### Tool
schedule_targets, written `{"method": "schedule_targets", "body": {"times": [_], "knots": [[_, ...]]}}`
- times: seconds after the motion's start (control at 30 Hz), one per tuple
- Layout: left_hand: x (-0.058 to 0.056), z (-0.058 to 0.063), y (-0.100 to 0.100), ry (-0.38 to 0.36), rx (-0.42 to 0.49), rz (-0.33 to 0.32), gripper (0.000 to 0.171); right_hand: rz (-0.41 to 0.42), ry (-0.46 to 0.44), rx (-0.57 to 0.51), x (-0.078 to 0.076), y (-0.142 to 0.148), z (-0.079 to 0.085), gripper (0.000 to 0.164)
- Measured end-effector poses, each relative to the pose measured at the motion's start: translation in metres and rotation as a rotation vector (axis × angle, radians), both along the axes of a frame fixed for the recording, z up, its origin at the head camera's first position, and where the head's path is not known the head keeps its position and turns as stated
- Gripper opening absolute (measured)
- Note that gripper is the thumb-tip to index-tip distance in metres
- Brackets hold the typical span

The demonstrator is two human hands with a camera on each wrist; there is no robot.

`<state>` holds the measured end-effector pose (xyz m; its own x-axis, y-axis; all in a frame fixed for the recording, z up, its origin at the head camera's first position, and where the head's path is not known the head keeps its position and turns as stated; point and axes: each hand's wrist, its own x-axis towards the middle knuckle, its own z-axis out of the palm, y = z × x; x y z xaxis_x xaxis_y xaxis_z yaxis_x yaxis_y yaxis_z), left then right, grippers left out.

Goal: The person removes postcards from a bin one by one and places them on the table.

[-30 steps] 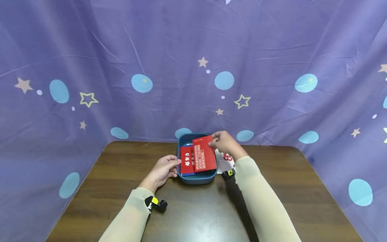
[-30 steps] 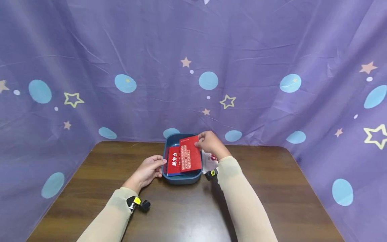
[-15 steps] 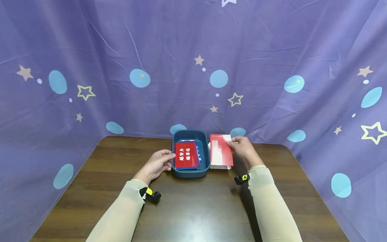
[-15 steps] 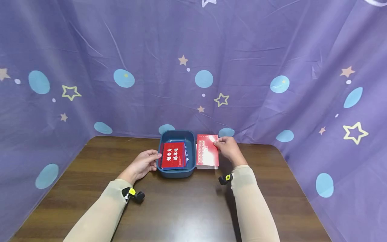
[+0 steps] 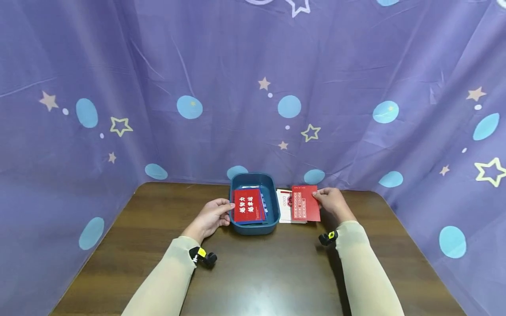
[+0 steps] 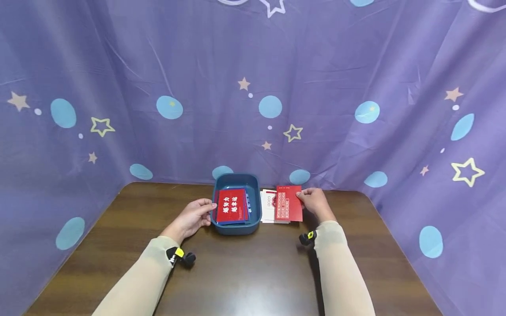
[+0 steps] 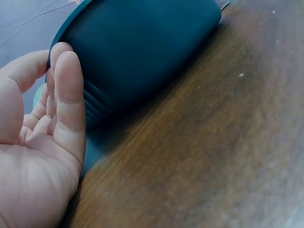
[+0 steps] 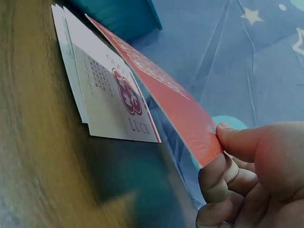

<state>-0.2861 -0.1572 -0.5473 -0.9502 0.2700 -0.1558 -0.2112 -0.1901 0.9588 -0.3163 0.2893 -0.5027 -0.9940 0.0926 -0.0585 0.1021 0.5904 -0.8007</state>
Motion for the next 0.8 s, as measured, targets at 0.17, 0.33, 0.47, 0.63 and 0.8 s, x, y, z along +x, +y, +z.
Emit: {"method": "schedule_targets", "body": {"times": [0.17, 0.33, 0.47, 0.63, 0.8], "knots": [[0.002, -0.005, 0.009, 0.007, 0.019, -0.008, 0.01, 0.017, -0.001, -0.023, -0.009, 0.001, -0.012, 0.035], [0.003, -0.005, 0.013, -0.005, 0.016, 0.007, 0.011, 0.051, 0.015, -0.003, -0.014, -0.006, -0.02, 0.031], [0.006, -0.004, 0.013, -0.003, 0.002, -0.002, 0.011, 0.036, 0.035, 0.149, -0.013, -0.014, -0.024, 0.024], [0.005, -0.002, 0.009, 0.002, 0.0, 0.004, 0.011, 0.038, 0.065, 0.313, -0.039, -0.008, -0.049, 0.027], [0.005, -0.002, 0.003, -0.005, -0.025, 0.03, 0.01, 0.046, 0.084, 0.361, -0.068, -0.001, -0.078, 0.031]]}}
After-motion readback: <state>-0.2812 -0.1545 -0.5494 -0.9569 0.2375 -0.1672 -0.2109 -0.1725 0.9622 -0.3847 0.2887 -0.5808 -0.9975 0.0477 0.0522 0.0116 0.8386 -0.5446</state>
